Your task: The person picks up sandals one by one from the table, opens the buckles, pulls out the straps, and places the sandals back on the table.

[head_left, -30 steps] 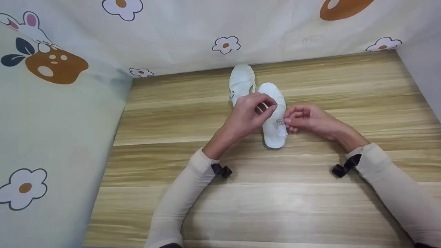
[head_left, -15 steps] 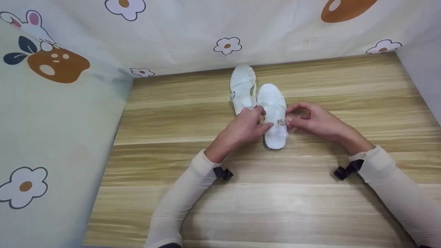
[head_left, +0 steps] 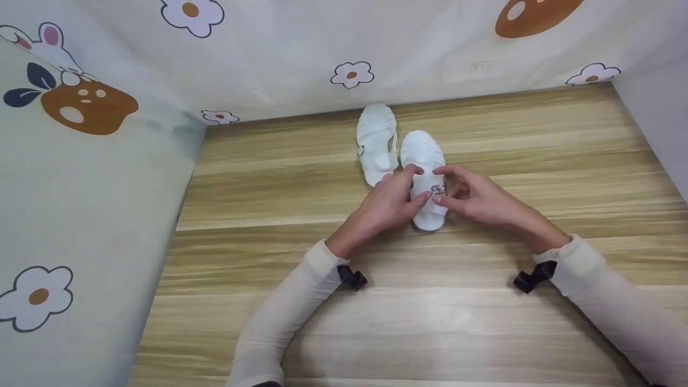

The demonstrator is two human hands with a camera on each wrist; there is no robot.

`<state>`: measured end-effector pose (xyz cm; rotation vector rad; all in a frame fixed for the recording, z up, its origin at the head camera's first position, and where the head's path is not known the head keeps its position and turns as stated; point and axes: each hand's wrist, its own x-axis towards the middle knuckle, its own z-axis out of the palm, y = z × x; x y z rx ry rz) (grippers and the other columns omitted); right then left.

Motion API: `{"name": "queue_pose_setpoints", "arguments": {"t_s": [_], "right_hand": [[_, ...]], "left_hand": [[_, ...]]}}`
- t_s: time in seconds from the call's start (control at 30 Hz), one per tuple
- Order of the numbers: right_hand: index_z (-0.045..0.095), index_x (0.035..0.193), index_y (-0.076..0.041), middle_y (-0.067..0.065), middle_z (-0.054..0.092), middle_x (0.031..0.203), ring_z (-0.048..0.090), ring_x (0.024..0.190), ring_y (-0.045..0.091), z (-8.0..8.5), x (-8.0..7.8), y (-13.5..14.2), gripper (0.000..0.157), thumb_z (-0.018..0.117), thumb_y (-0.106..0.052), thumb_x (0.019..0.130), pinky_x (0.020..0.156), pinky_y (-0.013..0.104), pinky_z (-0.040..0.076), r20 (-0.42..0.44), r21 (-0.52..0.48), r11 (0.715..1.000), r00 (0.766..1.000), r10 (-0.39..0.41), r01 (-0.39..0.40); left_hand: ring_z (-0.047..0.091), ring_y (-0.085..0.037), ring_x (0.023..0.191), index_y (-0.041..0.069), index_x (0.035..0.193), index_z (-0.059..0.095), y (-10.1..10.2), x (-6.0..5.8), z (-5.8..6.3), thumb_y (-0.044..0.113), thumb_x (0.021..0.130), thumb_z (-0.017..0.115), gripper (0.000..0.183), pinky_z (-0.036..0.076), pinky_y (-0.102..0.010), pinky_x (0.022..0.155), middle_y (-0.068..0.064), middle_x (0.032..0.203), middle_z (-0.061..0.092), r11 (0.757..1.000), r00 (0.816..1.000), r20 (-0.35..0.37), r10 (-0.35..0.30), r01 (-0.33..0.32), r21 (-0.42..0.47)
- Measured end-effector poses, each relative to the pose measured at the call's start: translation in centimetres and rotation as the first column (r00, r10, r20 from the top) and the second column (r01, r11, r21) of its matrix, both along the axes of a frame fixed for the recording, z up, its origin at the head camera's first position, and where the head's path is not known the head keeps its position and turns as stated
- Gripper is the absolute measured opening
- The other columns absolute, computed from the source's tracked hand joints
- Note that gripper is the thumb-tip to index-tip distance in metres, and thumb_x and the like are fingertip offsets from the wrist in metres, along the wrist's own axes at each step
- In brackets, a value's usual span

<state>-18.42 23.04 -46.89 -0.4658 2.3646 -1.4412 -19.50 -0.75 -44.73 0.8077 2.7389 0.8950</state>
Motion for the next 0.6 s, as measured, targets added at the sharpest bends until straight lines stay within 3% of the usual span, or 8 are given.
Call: {"name": "queue_pose_setpoints", "arguments": {"t_s": [0.13,0.2,0.43,0.6], "right_hand": [[0.051,0.153,-0.008,0.018,0.074,0.105,0.075,0.091,0.018,-0.1,-0.4,-0.1,0.056,0.074,-0.024,0.104,0.074,0.025,0.06,-0.033,-0.028,0.999,0.999,-0.036,0.035],[0.053,0.152,-0.009,0.017,0.074,0.106,0.073,0.091,0.017,-0.2,-0.7,-0.1,0.054,0.074,-0.024,0.104,0.073,0.023,0.058,-0.067,-0.028,0.998,0.996,-0.064,0.063],[0.06,0.148,-0.007,0.012,0.068,0.105,0.067,0.088,0.012,-0.3,-2.5,0.2,0.045,0.07,-0.012,0.104,0.075,0.018,0.054,-0.153,-0.066,0.988,0.977,-0.15,0.141],[0.06,0.148,-0.005,0.002,0.068,0.097,0.065,0.083,0.006,-0.6,-4.3,0.3,0.046,0.065,-0.005,0.102,0.071,0.018,0.053,-0.163,-0.089,0.983,0.971,-0.174,0.161]], "left_hand": [[0.071,-0.019,0.091,0.005,0.147,0.054,0.7,0.0,-0.4,0.036,0.109,0.064,0.05,0.059,-0.034,0.079,-0.012,0.108,0.076,0.995,0.998,-0.02,0.053,-0.051,0.081],[0.072,-0.022,0.104,0.005,0.149,0.053,1.2,-0.1,-0.6,0.04,0.111,0.06,0.052,0.06,-0.037,0.093,-0.016,0.119,0.076,0.989,0.997,-0.018,0.082,-0.079,0.128],[0.059,-0.031,0.143,0.004,0.159,0.044,3.6,-0.6,-1.2,0.048,0.114,0.045,0.063,0.046,-0.042,0.122,-0.02,0.152,0.062,0.963,0.986,0.053,0.156,-0.164,0.214],[0.048,-0.036,0.151,0.008,0.159,0.046,5.2,-1.6,-1.5,0.051,0.114,0.042,0.062,0.034,-0.048,0.128,-0.014,0.159,0.056,0.945,0.973,0.068,0.221,-0.231,0.232]]}}
